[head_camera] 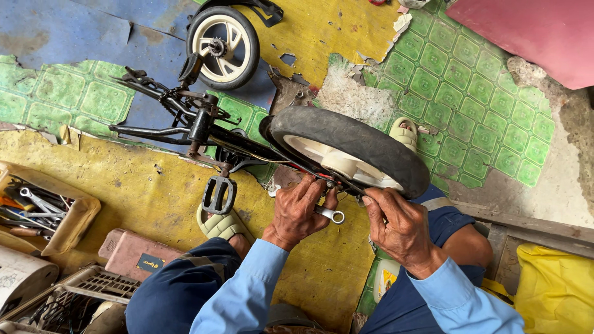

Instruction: The person sits on the floor of a repair shop and attaches a small child's bicycle wheel to the bike frame. They hold the wheel against the fork, insert the axle into the mount, and use a wrench to tighten the axle nuts, repositioning the wheel and wrench repeatedly while working.

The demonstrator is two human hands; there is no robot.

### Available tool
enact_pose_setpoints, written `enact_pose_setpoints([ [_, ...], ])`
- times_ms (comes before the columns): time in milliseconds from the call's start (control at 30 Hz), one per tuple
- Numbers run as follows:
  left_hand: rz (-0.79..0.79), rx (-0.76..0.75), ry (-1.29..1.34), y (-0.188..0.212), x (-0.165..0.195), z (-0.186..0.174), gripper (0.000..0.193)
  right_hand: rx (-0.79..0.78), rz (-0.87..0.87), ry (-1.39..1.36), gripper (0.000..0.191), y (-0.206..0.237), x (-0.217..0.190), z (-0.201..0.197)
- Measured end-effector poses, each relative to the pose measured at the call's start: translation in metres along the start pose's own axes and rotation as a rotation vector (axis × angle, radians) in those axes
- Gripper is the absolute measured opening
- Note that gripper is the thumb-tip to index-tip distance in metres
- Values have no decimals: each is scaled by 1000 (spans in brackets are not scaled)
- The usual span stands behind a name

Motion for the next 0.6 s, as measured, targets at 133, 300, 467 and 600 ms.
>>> enact_pose_setpoints([
  [133,12,-2,-3,0,2,1,22,9,-6,-36,14,2,3,1],
  [300,9,-39,-6,-2,1,4,23,38,-44,-62,13,4,5,2],
  [467,13,-61,-13,-4,2,5,25,44,-45,-73,12,6,11,4],
  [600,6,-83,-1,-4,2,6,26,68,-81,-77,13,8,12,8],
])
Point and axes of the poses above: each hand's wrist, its own y-axis away from the middle knuckle, its own z-axis out of the palm, x = y × z, the point moved 10 cm from there along -y, towards the middle knuckle, and after that the axes turned 2 degrees about z, right-handed, at the moved point
